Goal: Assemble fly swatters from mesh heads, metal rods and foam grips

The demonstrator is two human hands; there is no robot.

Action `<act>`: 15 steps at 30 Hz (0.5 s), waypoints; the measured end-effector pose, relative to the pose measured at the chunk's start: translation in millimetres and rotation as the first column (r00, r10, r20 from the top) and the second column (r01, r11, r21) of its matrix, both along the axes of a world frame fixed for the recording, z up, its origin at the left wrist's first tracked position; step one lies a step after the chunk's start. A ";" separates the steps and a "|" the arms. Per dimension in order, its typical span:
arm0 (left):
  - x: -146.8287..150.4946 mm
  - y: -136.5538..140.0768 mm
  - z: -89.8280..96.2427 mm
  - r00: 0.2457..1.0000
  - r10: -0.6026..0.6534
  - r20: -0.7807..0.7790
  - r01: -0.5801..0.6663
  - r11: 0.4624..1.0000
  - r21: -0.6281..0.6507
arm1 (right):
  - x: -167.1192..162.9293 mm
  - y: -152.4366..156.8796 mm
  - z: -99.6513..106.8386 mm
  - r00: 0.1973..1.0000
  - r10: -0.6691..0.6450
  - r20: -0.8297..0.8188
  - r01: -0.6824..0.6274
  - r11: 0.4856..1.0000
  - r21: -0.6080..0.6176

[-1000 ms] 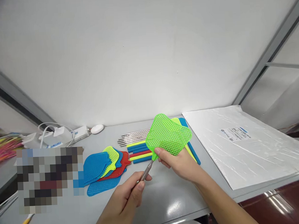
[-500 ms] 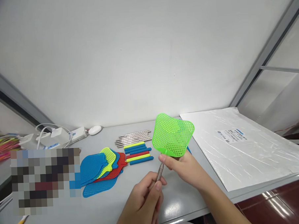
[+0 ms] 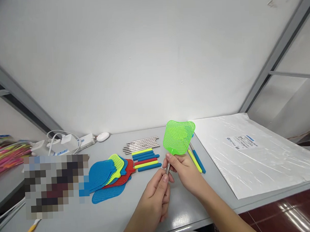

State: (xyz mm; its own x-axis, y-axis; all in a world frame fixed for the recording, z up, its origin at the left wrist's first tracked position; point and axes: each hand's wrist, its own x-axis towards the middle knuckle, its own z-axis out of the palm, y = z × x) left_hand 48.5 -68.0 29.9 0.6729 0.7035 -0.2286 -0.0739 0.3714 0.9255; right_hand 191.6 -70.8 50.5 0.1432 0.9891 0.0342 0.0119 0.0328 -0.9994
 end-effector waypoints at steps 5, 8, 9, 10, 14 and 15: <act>-15.4 -3.7 2.2 0.996 -0.091 0.010 0.092 0.996 -0.023 | 4.5 1.8 7.3 0.990 -0.141 0.008 0.139 0.983 0.120; -24.0 -6.5 0.5 0.993 -0.115 0.002 0.115 0.992 -0.042 | 5.2 3.3 13.2 0.995 -0.097 -0.012 0.098 0.987 0.129; -26.9 -6.9 0.8 0.993 -0.120 0.002 0.120 0.992 -0.041 | 3.6 2.9 14.5 0.997 -0.073 -0.021 0.075 0.990 0.119; -29.6 -7.0 1.9 0.992 -0.126 0.003 0.126 0.991 -0.036 | 0.9 1.9 15.3 0.998 -0.052 -0.036 0.056 0.992 0.109; -39.4 -5.8 14.6 0.993 -0.116 -0.013 0.116 0.993 0.024 | -17.4 -9.5 14.5 0.994 0.075 -0.078 -0.069 0.995 0.077; -41.4 -5.5 19.1 0.994 -0.102 -0.038 0.104 0.993 0.053 | -22.5 -13.3 14.0 0.990 0.122 -0.076 -0.116 0.990 0.074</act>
State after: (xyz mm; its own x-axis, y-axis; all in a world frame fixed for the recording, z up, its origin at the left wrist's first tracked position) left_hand 7.1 -73.5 48.9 0.7349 0.6428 -0.2160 -0.0050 0.3236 0.9462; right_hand 169.2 -84.1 64.4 0.0296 0.9949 0.0961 -0.0766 0.0981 -0.9922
